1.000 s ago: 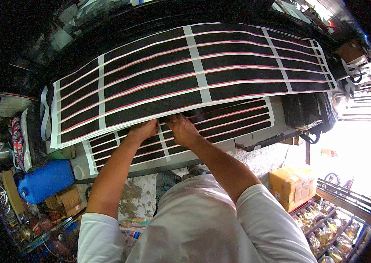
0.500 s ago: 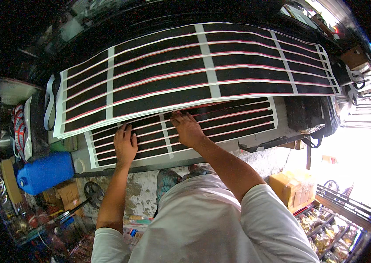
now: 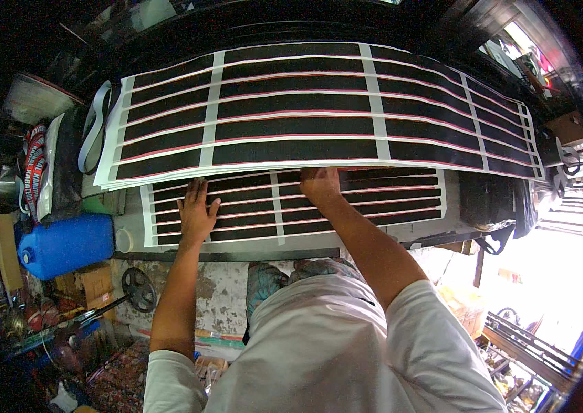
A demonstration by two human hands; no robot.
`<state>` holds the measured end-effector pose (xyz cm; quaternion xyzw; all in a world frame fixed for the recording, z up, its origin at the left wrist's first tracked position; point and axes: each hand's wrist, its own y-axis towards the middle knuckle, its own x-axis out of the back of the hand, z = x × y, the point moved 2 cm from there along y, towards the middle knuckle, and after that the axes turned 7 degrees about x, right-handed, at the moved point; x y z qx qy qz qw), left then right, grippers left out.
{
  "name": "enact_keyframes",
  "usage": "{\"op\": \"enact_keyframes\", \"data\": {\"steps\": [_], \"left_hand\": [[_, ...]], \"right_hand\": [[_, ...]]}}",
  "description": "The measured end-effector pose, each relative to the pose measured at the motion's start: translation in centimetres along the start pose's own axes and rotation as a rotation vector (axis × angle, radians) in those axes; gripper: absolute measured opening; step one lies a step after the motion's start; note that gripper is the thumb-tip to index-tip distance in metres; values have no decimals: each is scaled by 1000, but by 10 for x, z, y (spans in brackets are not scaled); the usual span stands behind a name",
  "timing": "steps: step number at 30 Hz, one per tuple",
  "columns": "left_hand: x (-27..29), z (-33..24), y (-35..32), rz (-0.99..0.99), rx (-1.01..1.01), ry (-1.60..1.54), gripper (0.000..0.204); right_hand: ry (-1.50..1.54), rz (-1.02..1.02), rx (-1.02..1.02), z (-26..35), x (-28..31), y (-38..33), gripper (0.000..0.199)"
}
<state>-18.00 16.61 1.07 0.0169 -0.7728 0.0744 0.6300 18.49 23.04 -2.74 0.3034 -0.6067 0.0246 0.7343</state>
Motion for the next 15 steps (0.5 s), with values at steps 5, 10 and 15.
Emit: {"op": "enact_keyframes", "data": {"steps": [5, 10, 15], "left_hand": [[9, 0, 0, 58, 71, -65, 69], [13, -9, 4, 101, 114, -119, 65], [12, -5, 2, 142, 175, -126, 67]], "right_hand": [[80, 223, 21, 1, -18, 16, 39], [88, 347, 91, 15, -29, 31, 46], [306, 369, -83, 46, -17, 53, 51]]}}
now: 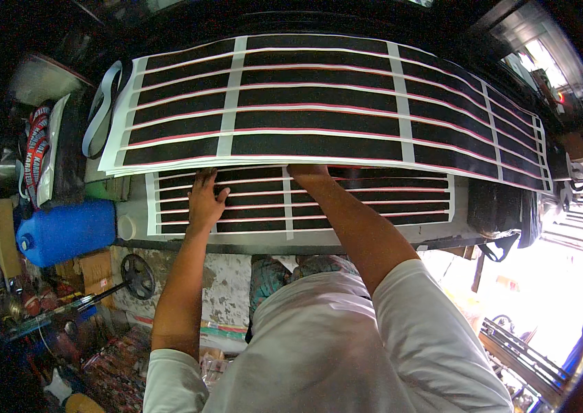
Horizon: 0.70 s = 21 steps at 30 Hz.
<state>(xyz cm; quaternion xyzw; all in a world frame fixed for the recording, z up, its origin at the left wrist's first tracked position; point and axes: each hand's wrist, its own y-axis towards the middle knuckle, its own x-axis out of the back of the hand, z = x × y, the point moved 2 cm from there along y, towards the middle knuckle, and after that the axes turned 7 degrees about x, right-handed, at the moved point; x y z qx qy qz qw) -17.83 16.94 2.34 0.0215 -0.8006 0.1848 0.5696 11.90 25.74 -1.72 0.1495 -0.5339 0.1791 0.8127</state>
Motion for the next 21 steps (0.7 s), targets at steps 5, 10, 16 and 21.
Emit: {"op": "enact_keyframes", "data": {"steps": [5, 10, 16, 21], "left_hand": [[-1, -5, 2, 20, 12, 9, 67], [-1, -1, 1, 10, 1, -2, 66], [-2, -5, 2, 5, 2, -8, 64], [-7, 1, 1, -10, -5, -10, 65]], "right_hand": [[-167, -32, -32, 5, 5, 16, 45], [-104, 26, -107, 15, 8, 20, 38], [-206, -32, -41, 3, -4, 21, 37], [-204, -8, -16, 0, -7, 18, 36]]}}
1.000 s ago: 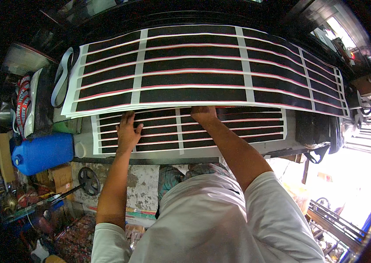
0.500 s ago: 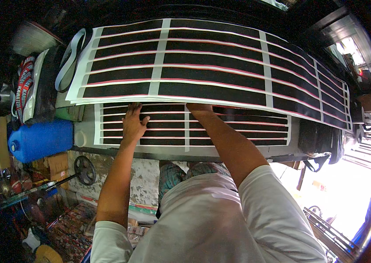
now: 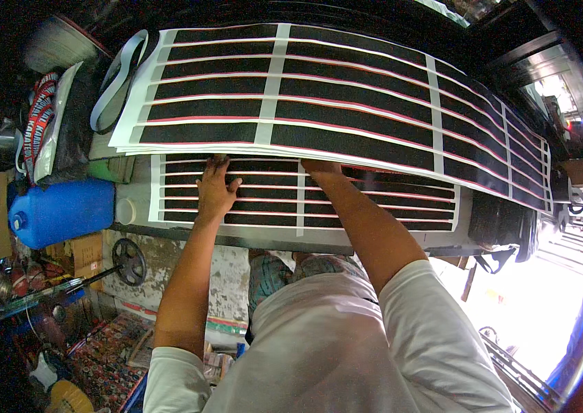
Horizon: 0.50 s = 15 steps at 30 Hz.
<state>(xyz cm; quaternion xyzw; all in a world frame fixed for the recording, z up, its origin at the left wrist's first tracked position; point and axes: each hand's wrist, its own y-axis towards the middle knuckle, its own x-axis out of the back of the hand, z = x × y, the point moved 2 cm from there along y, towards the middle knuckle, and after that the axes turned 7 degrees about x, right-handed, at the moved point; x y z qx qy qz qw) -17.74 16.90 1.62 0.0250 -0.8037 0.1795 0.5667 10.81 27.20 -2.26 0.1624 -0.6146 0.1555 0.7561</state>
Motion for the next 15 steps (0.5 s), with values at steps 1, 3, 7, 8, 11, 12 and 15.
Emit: {"op": "enact_keyframes", "data": {"steps": [1, 3, 7, 8, 11, 12, 15], "left_hand": [[-2, 1, 0, -7, -1, 7, 65], [-1, 0, 2, -13, -1, 10, 65], [2, -2, 2, 13, 6, 0, 66], [2, -2, 1, 20, 9, -1, 67], [3, -3, 1, 10, 18, 11, 67], [3, -3, 1, 12, 20, 8, 67], [3, -4, 0, 14, 23, -2, 67]], "right_hand": [[-3, -4, 5, 0, 0, 0, 36], [-19, -25, 20, -3, -1, 1, 36], [-52, -76, 50, -7, -3, 1, 36], [-58, -86, 60, -7, -4, 2, 36], [-88, -124, 88, -6, -7, 3, 36], [-98, -136, 96, -5, -8, 4, 36], [-130, -175, 124, -5, -11, 4, 36]]}}
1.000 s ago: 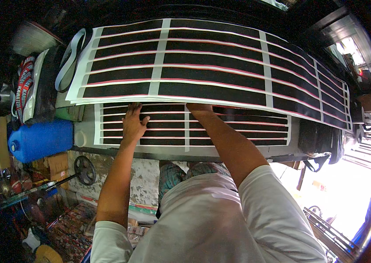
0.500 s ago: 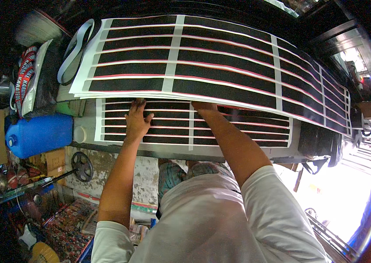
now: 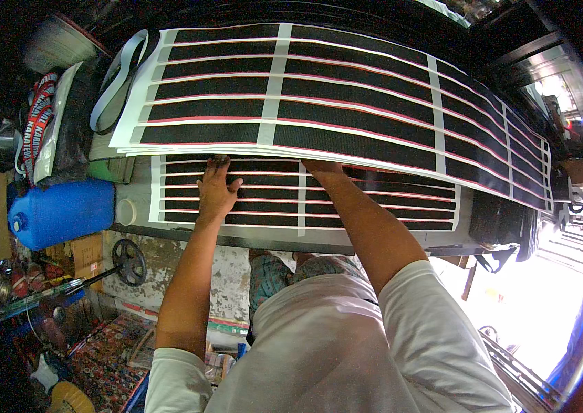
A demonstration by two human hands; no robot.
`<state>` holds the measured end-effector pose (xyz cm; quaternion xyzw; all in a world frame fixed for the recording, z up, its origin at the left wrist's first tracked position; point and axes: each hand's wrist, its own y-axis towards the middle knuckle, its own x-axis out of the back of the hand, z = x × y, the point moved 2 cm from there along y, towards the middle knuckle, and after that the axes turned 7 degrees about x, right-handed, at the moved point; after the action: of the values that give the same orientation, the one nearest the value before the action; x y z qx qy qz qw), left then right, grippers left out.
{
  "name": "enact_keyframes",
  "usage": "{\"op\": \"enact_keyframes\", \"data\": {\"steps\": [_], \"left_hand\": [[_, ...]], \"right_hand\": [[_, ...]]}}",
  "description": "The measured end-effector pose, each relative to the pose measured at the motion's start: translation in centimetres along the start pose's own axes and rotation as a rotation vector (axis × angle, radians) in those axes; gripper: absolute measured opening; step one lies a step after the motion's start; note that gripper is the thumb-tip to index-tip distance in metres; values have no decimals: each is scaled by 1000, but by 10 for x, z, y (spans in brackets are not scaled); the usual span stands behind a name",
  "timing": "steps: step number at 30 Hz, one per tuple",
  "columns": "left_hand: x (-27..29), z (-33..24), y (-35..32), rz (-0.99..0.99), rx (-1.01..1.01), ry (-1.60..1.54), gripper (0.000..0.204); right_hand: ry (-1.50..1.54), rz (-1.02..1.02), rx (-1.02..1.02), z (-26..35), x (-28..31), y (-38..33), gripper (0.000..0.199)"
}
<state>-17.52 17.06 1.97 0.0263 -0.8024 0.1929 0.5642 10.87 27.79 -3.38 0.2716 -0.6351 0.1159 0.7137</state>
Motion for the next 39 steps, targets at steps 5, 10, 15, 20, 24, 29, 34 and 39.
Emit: {"op": "enact_keyframes", "data": {"steps": [5, 10, 15, 20, 24, 29, 34, 39], "left_hand": [[-2, 2, 1, -18, -12, 8, 68], [-1, 1, 1, -21, -15, -4, 66], [-7, 3, 2, -64, -42, -36, 65], [-6, 7, 1, -51, -27, -40, 65], [-6, 3, 1, -22, -17, -7, 67], [-6, 4, 2, -15, -22, -6, 68], [-7, 4, 1, -21, -27, 7, 68], [-7, 7, 2, -43, -44, -2, 67]], "right_hand": [[-75, -80, 65, -1, -5, 0, 35], [-161, -160, 127, -3, -13, -3, 35], [-156, -290, 184, -11, -22, -8, 33], [29, -64, 75, -1, -13, -6, 32], [-100, -38, 94, -1, -11, -6, 33], [-227, -167, 148, -1, -1, -2, 33], [-254, -205, 180, -7, 0, -1, 33], [-288, -236, 224, -11, 1, 2, 33]]}}
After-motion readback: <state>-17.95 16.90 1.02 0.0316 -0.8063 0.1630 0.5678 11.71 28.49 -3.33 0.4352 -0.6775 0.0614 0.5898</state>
